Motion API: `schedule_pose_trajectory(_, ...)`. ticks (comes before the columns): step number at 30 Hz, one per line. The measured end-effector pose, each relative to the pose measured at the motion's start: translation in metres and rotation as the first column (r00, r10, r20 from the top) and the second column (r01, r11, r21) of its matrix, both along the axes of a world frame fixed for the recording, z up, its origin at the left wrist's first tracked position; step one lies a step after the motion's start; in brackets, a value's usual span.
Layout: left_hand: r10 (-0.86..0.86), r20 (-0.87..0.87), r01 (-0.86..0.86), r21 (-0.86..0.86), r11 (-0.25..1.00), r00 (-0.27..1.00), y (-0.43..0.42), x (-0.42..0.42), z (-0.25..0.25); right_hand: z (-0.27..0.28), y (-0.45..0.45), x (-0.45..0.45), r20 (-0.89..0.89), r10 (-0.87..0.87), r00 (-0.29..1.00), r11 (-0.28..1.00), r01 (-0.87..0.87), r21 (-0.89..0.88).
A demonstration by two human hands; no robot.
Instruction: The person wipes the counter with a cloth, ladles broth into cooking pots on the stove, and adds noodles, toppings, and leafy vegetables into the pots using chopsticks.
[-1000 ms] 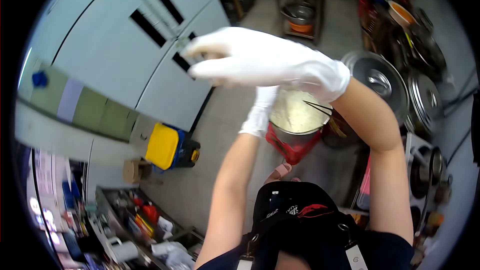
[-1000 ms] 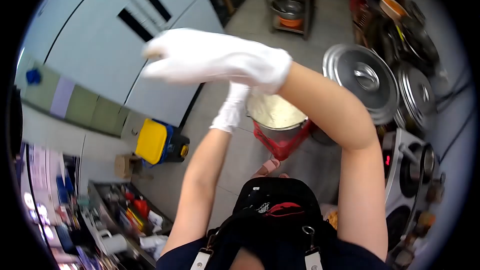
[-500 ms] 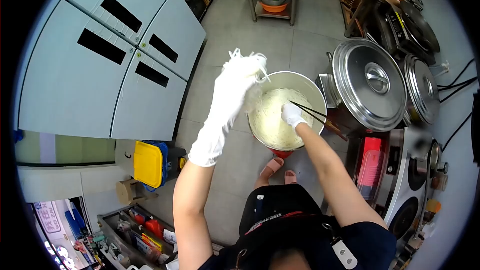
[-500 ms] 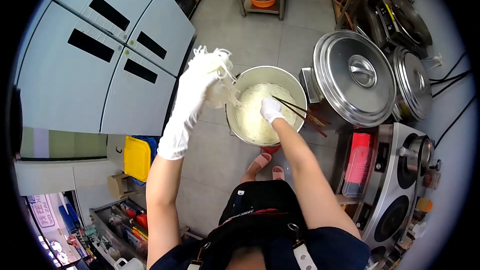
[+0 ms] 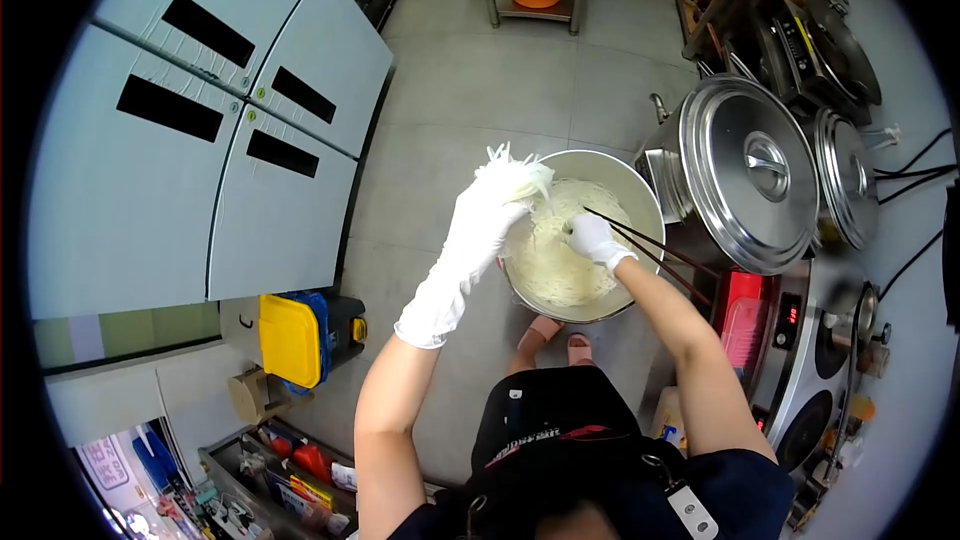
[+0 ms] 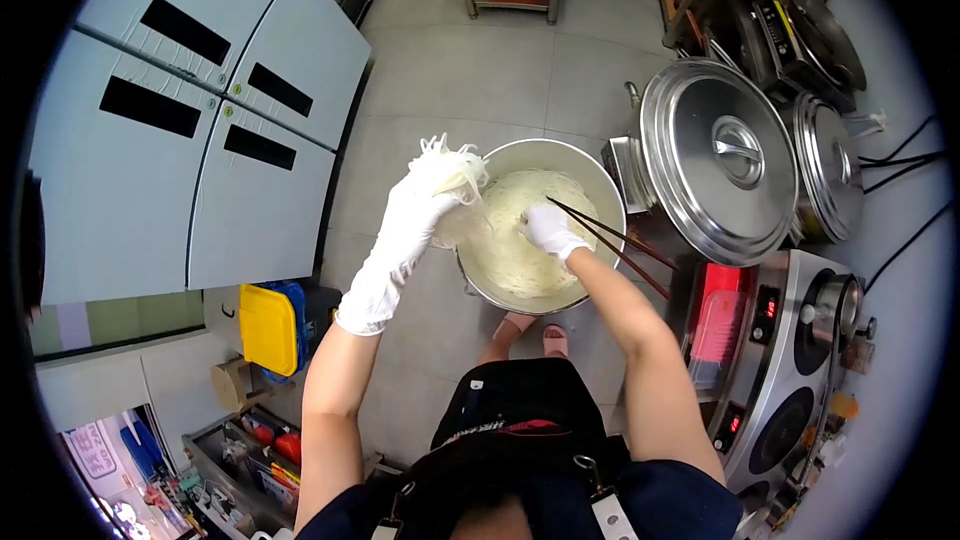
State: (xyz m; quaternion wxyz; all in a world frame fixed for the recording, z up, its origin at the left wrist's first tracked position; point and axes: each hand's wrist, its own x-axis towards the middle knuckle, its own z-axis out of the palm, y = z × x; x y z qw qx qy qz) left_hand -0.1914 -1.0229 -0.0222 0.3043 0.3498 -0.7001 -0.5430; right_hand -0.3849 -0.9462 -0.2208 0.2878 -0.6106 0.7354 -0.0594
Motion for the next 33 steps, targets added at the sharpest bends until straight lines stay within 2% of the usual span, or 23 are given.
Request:
schedule_pose_trajectory(1,-0.004,-0.014,0.005,0.064,0.998,1.000,-0.003,-0.003,-0.005,0.010,0.003,-0.007,0.083,-0.026,0.996,0.990,0.037,-0.135)
schedule_pose_trajectory(4,-0.028,-0.078,0.042,0.194,0.980,0.997,-0.004,-0.014,-0.011,0.106,0.005,-0.018,0.363,-0.112,0.925,0.983,0.156,-0.095)
schedule_pose_trajectory(7,-0.082,-0.159,0.116,0.224,0.968,0.984,-0.007,-0.030,-0.021,0.183,0.001,-0.026,0.472,-0.045,0.880,0.983,0.122,-0.135)
schedule_pose_trajectory(8,-0.105,-0.185,0.146,0.224,0.964,0.977,-0.007,-0.036,-0.026,0.209,0.002,-0.025,0.466,-0.052,0.883,0.980,0.134,-0.144)
schedule_pose_trajectory(10,-0.072,-0.323,0.176,0.304,0.936,0.944,-0.007,-0.050,-0.036,0.223,-0.001,-0.026,0.485,-0.018,0.874,0.961,0.149,-0.233)
schedule_pose_trajectory(14,-0.088,-0.485,0.307,0.392,0.867,0.870,0.000,-0.067,-0.025,0.243,-0.006,-0.022,0.373,-0.145,0.917,0.904,0.275,-0.326)
schedule_pose_trajectory(17,0.005,-0.595,0.414,0.565,0.713,0.803,0.010,-0.070,-0.023,0.251,-0.001,-0.027,0.409,-0.248,0.878,0.893,0.371,-0.255)
schedule_pose_trajectory(20,-0.183,-0.480,0.412,0.431,0.803,0.858,0.013,-0.079,-0.026,0.253,0.009,-0.033,0.481,-0.269,0.834,0.885,0.412,-0.218)
schedule_pose_trajectory(23,-0.207,-0.375,0.350,0.367,0.862,0.904,0.010,-0.082,-0.022,0.260,0.027,-0.034,0.530,-0.232,0.816,0.856,0.430,-0.288)
schedule_pose_trajectory(26,-0.248,-0.304,0.330,0.257,0.909,0.920,0.013,-0.083,0.026,0.259,0.060,-0.048,0.518,-0.218,0.827,0.815,0.447,-0.370)
schedule_pose_trajectory(27,-0.220,-0.348,0.330,0.298,0.896,0.911,0.013,-0.081,0.040,0.262,0.075,-0.051,0.485,-0.237,0.842,0.814,0.445,-0.375)
schedule_pose_trajectory(28,-0.224,-0.312,0.315,0.281,0.906,0.923,0.012,-0.080,0.058,0.263,0.089,-0.055,0.451,-0.256,0.855,0.811,0.444,-0.381)
schedule_pose_trajectory(30,-0.178,-0.349,0.277,0.257,0.926,0.920,0.011,-0.078,0.094,0.261,0.114,-0.061,0.419,-0.295,0.859,0.826,0.450,-0.340)
schedule_pose_trajectory(32,-0.237,-0.397,0.333,0.193,0.923,0.887,0.019,-0.078,0.141,0.255,0.135,-0.064,0.419,-0.338,0.842,0.833,0.475,-0.283)
schedule_pose_trajectory(33,-0.249,-0.353,0.321,0.160,0.934,0.902,0.015,-0.074,0.155,0.250,0.144,-0.065,0.434,-0.364,0.824,0.831,0.497,-0.248)
